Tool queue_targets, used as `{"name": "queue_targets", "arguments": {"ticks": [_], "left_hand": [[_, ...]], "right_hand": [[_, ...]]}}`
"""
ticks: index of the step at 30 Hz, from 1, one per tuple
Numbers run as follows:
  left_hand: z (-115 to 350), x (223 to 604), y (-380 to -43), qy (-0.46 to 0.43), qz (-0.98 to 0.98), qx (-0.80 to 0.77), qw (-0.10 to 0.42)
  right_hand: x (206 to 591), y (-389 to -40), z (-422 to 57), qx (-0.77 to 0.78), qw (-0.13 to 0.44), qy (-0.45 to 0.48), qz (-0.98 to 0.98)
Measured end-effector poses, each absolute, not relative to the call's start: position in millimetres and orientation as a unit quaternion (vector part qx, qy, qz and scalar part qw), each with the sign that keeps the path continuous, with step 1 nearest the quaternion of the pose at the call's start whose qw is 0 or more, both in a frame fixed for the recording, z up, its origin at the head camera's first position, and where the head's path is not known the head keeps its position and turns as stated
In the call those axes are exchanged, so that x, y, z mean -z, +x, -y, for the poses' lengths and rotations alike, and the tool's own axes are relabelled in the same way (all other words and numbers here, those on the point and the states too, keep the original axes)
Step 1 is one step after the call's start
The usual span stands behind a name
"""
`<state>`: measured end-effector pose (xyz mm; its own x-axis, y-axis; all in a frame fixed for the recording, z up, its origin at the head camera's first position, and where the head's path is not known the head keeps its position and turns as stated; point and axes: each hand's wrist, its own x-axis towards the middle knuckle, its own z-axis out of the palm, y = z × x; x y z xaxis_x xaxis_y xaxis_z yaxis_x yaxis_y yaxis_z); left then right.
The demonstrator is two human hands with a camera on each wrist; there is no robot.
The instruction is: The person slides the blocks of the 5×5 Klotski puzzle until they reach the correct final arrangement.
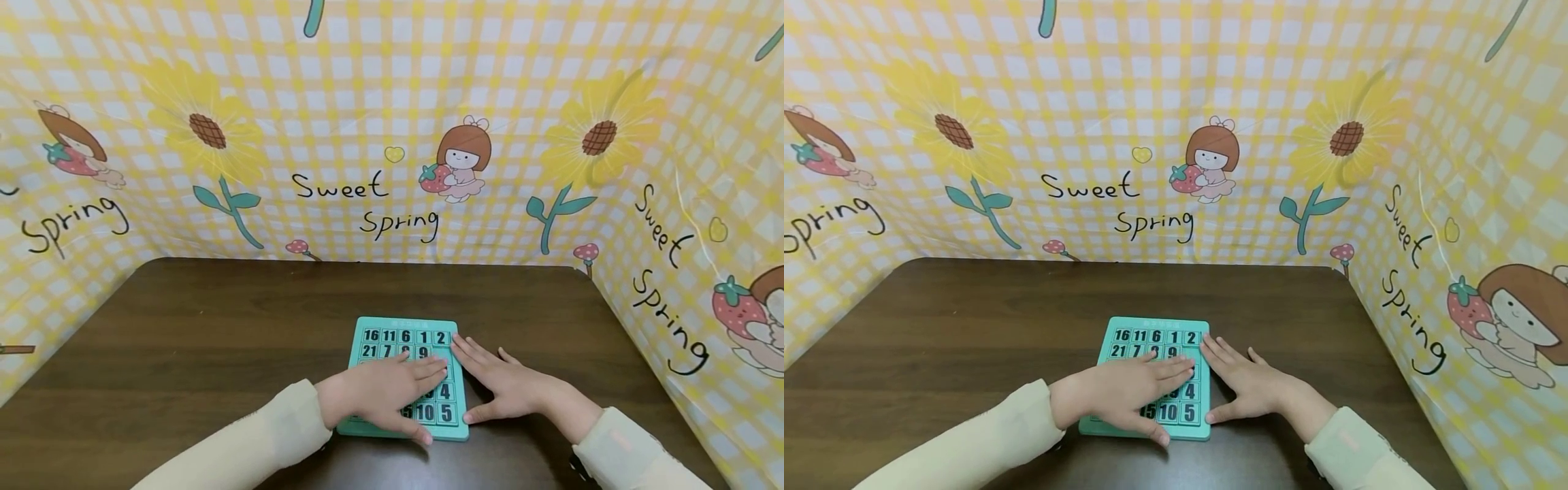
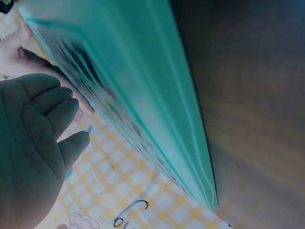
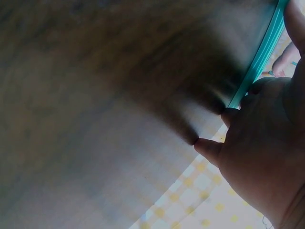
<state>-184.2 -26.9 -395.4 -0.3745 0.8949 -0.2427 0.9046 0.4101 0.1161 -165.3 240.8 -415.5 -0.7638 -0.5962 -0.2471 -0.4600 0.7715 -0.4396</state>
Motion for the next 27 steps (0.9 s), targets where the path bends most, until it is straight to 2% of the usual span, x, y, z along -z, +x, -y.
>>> {"name": "queue_targets", "arguments": {"ticks": [9,27], "left_hand": [[28,396,-178,0.553,-0.822,0.014,0.135],[21,399,-203,0.519,-0.840,-0.009,0.159]], "right_hand": [[415,-165,-241,0.182,0.188,-0.289,-0.921],[413,-166,-240,0.180,0.195,-0.286,-0.921]]}}
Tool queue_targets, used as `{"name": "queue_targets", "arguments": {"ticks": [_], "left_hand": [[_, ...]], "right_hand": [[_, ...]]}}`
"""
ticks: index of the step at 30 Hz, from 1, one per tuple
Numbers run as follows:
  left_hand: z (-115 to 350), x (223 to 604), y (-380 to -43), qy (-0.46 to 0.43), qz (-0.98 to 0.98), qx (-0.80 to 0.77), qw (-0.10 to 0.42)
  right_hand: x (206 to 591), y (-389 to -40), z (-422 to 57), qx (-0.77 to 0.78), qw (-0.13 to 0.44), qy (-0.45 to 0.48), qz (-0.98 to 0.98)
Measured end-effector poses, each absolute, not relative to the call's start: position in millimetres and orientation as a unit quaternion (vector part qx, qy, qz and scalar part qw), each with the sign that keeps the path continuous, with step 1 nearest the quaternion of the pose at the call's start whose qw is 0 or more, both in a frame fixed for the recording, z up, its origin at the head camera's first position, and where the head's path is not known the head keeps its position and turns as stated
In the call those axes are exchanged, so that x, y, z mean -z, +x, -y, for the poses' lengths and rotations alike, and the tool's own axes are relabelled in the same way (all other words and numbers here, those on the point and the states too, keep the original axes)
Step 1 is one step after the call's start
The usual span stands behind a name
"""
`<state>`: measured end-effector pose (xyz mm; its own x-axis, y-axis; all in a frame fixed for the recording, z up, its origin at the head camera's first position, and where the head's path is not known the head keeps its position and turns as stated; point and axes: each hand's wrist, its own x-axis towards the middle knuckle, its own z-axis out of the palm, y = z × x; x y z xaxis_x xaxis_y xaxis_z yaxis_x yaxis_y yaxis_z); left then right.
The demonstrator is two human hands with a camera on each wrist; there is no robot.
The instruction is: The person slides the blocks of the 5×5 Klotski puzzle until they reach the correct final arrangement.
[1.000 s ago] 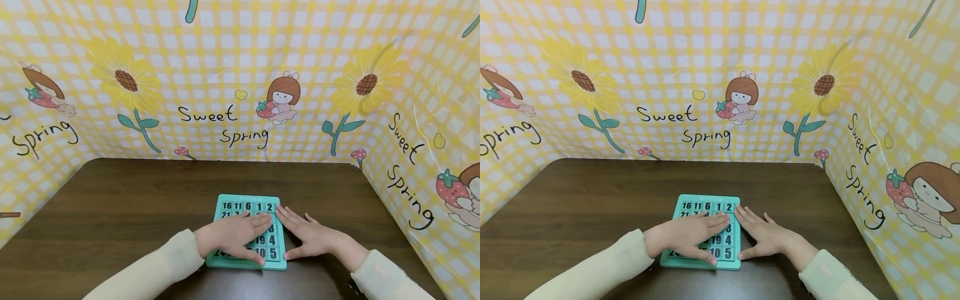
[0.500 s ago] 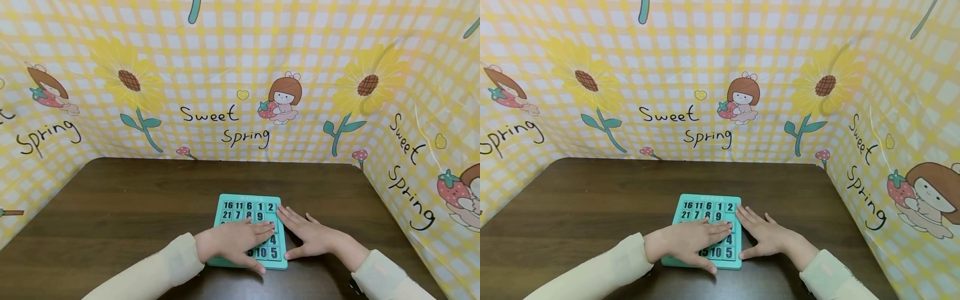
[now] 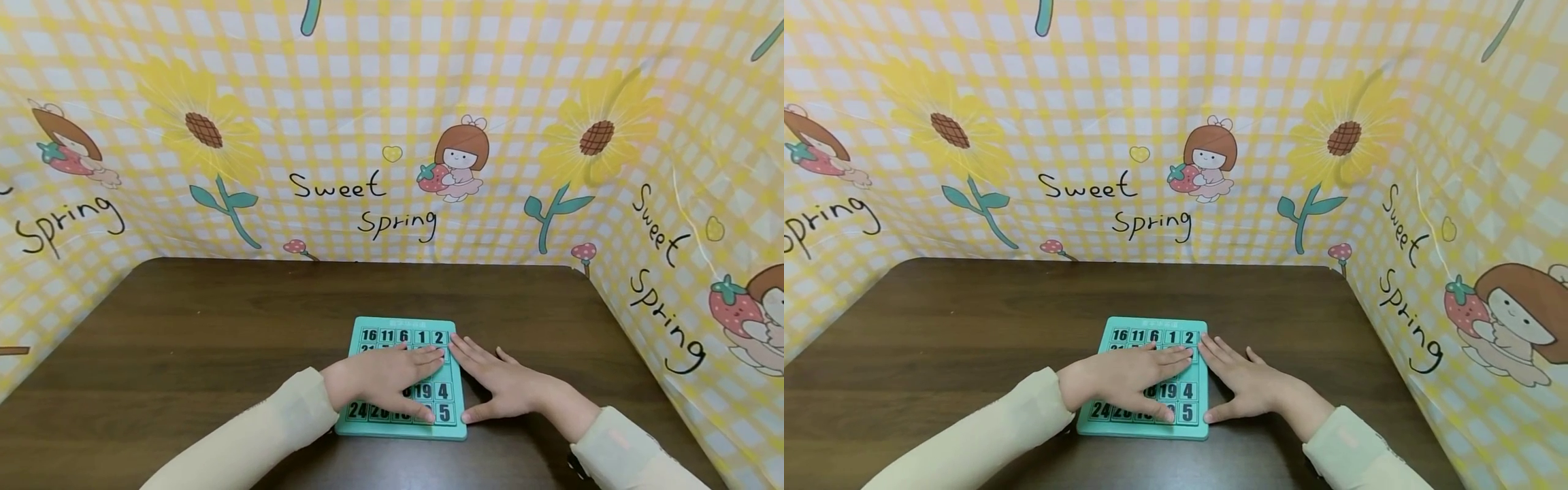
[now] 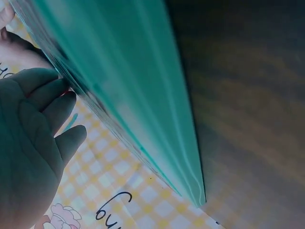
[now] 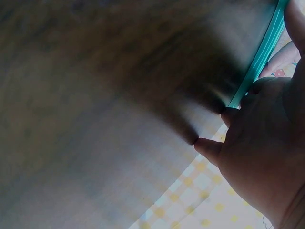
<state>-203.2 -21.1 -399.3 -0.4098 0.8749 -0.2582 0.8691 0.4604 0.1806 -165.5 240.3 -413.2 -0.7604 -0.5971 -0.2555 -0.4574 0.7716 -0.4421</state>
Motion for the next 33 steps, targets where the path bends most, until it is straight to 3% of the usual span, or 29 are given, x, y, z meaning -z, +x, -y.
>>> {"name": "queue_targets", "arguments": {"ticks": [19,33], "left_hand": [[35,396,-167,0.575,-0.810,0.015,0.117],[36,401,-171,0.565,-0.816,0.010,0.122]], "right_hand": [[411,-163,-239,0.185,0.187,-0.289,-0.921],[411,-163,-239,0.185,0.186,-0.290,-0.921]]}}
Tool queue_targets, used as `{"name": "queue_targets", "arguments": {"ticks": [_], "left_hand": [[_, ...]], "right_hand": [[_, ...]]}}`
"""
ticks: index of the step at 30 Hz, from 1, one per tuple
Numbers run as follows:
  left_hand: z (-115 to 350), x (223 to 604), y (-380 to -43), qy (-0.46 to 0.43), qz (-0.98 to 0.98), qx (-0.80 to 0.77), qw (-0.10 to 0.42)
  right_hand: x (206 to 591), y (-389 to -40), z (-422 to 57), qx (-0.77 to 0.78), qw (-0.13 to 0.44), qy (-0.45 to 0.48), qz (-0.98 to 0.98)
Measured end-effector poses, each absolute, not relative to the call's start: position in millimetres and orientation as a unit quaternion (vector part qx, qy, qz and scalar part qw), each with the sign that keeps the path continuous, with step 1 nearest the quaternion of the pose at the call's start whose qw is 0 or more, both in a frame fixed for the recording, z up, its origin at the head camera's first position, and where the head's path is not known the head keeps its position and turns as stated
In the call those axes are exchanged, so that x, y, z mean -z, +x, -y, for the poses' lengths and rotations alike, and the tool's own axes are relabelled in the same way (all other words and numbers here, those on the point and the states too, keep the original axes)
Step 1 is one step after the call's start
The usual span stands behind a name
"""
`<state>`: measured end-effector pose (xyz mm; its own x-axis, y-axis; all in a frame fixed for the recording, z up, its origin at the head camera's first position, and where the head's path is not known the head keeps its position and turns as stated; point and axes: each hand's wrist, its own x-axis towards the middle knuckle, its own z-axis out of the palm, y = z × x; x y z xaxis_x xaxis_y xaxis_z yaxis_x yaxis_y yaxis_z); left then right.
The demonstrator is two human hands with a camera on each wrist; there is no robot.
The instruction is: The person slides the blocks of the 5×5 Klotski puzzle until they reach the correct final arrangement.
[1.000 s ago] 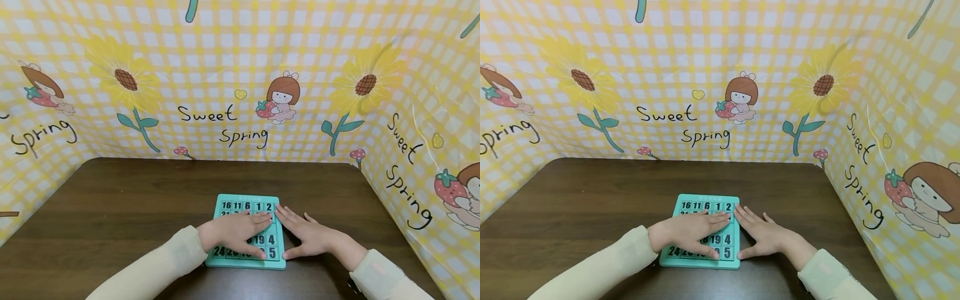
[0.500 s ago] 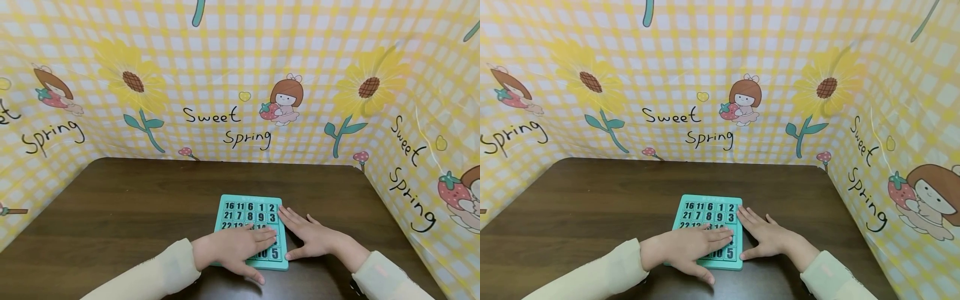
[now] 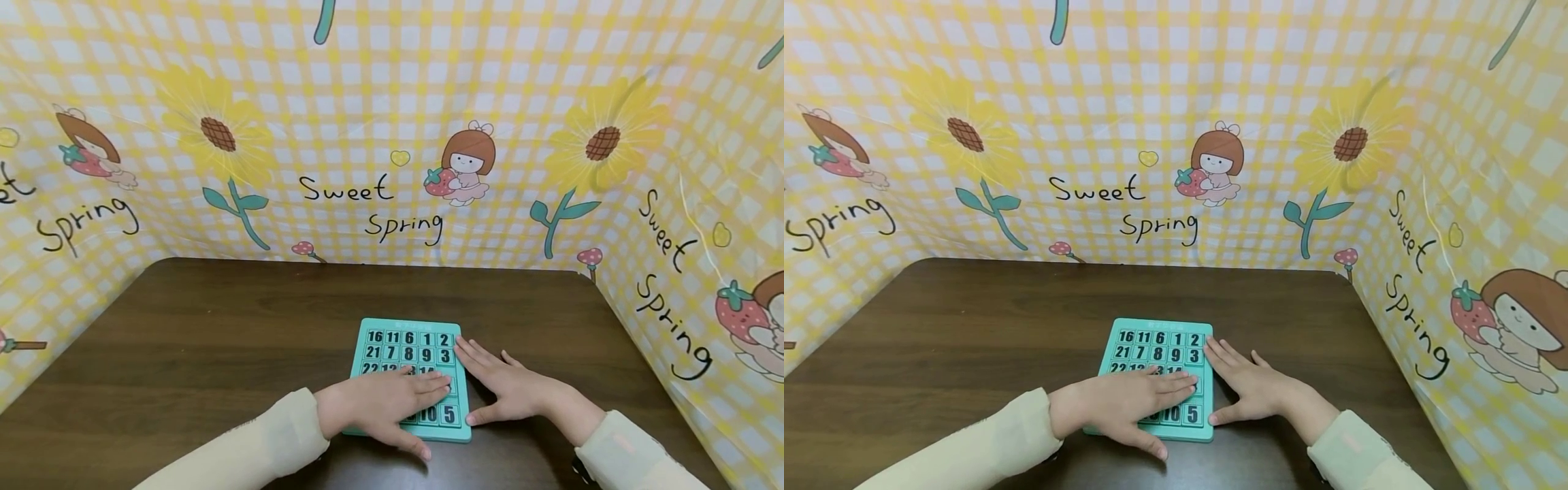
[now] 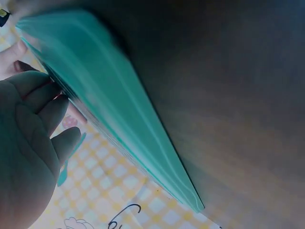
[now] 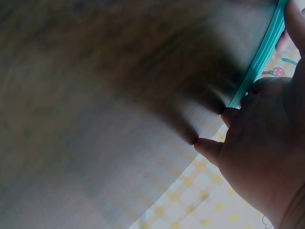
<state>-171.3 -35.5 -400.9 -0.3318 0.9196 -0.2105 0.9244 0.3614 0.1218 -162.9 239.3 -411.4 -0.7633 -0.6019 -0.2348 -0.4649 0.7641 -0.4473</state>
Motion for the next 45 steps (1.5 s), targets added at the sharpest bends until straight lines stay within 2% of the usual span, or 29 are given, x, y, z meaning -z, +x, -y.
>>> {"name": "queue_targets", "arguments": {"ticks": [12,31,38,45], "left_hand": [[30,401,-186,0.551,-0.824,0.015,0.133],[48,397,-146,0.597,-0.796,0.025,0.100],[45,402,-143,0.619,-0.780,0.062,0.069],[43,402,-148,0.610,-0.787,0.052,0.081]], "right_hand": [[413,-164,-240,0.185,0.191,-0.289,-0.920],[413,-163,-239,0.180,0.182,-0.291,-0.922],[414,-164,-239,0.180,0.182,-0.294,-0.921],[414,-164,-239,0.177,0.183,-0.290,-0.922]]}}
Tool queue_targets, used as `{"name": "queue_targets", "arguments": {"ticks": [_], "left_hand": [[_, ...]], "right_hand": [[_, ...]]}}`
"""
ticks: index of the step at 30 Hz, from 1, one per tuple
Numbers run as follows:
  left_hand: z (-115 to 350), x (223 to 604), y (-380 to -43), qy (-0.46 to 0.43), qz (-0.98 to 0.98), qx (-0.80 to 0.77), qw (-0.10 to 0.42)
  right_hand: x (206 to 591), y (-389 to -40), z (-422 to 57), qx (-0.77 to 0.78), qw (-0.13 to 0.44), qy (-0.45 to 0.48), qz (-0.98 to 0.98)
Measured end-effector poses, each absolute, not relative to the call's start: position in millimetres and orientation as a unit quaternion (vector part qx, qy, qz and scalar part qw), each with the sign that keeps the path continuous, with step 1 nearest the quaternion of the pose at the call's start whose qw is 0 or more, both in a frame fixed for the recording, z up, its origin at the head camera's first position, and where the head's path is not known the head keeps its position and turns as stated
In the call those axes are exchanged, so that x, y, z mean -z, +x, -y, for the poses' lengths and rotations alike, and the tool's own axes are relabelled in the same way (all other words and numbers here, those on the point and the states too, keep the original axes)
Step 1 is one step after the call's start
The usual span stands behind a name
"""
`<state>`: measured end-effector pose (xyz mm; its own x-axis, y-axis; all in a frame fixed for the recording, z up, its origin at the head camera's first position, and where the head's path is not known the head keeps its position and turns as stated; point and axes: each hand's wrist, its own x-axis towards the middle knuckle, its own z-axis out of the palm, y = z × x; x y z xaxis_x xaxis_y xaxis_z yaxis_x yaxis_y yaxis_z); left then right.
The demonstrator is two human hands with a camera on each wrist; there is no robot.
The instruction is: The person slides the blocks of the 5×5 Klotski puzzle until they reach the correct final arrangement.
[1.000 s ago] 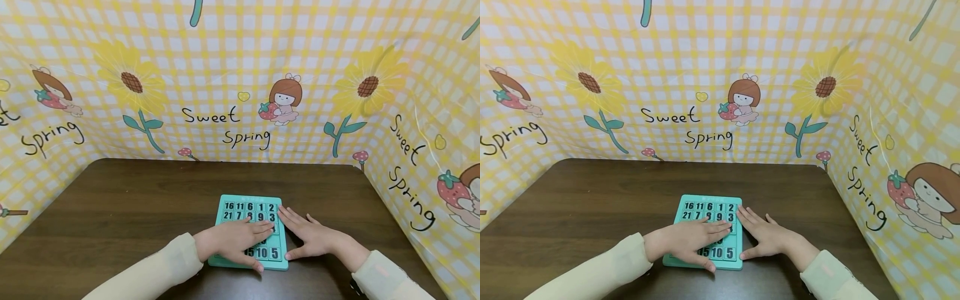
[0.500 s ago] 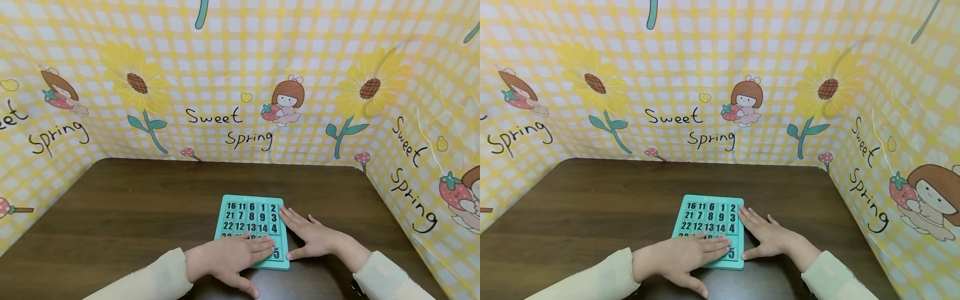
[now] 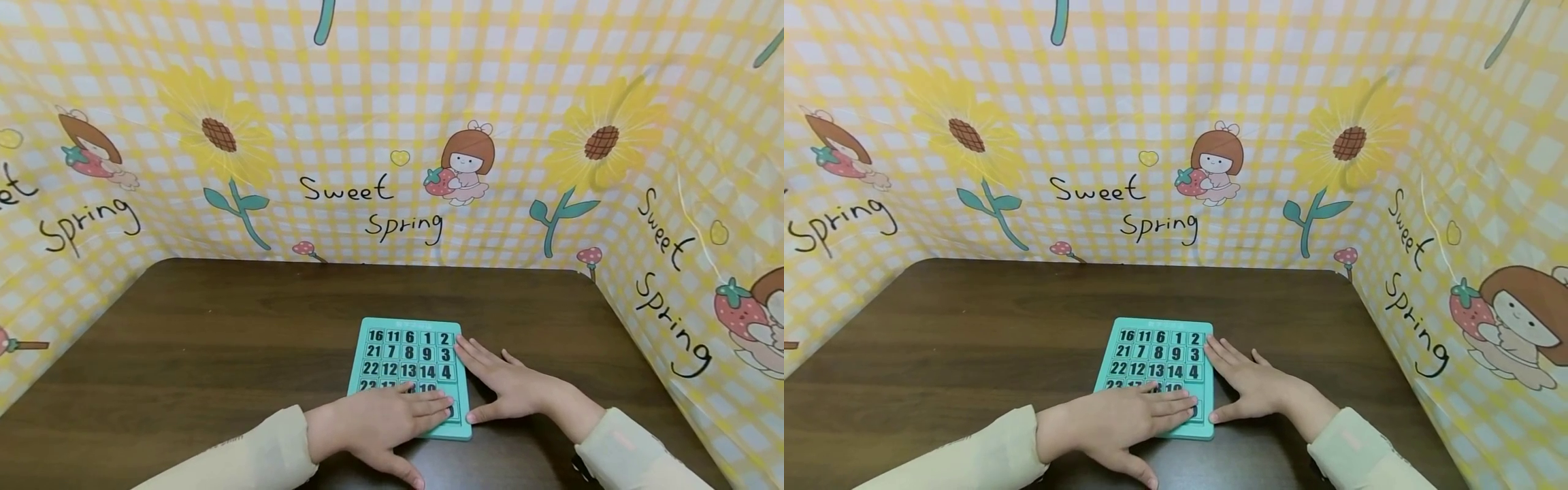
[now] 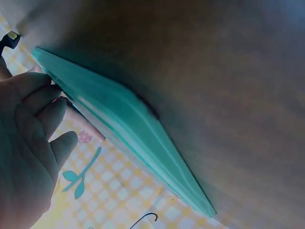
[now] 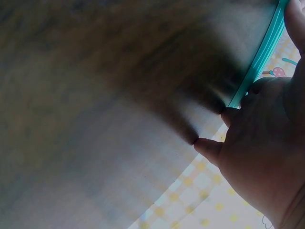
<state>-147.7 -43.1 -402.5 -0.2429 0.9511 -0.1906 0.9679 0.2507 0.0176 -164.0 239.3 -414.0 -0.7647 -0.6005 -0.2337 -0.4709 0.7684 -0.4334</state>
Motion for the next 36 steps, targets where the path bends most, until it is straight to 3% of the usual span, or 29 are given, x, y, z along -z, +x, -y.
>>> {"name": "queue_targets", "arguments": {"ticks": [11,19,36], "left_hand": [[35,401,-159,0.591,-0.800,0.076,0.068],[43,395,-159,0.576,-0.811,0.050,0.090],[72,398,-138,0.615,-0.783,0.086,0.033]], "right_hand": [[416,-163,-240,0.184,0.189,-0.295,-0.918],[416,-164,-237,0.179,0.189,-0.294,-0.919],[416,-165,-240,0.178,0.182,-0.291,-0.922]]}}
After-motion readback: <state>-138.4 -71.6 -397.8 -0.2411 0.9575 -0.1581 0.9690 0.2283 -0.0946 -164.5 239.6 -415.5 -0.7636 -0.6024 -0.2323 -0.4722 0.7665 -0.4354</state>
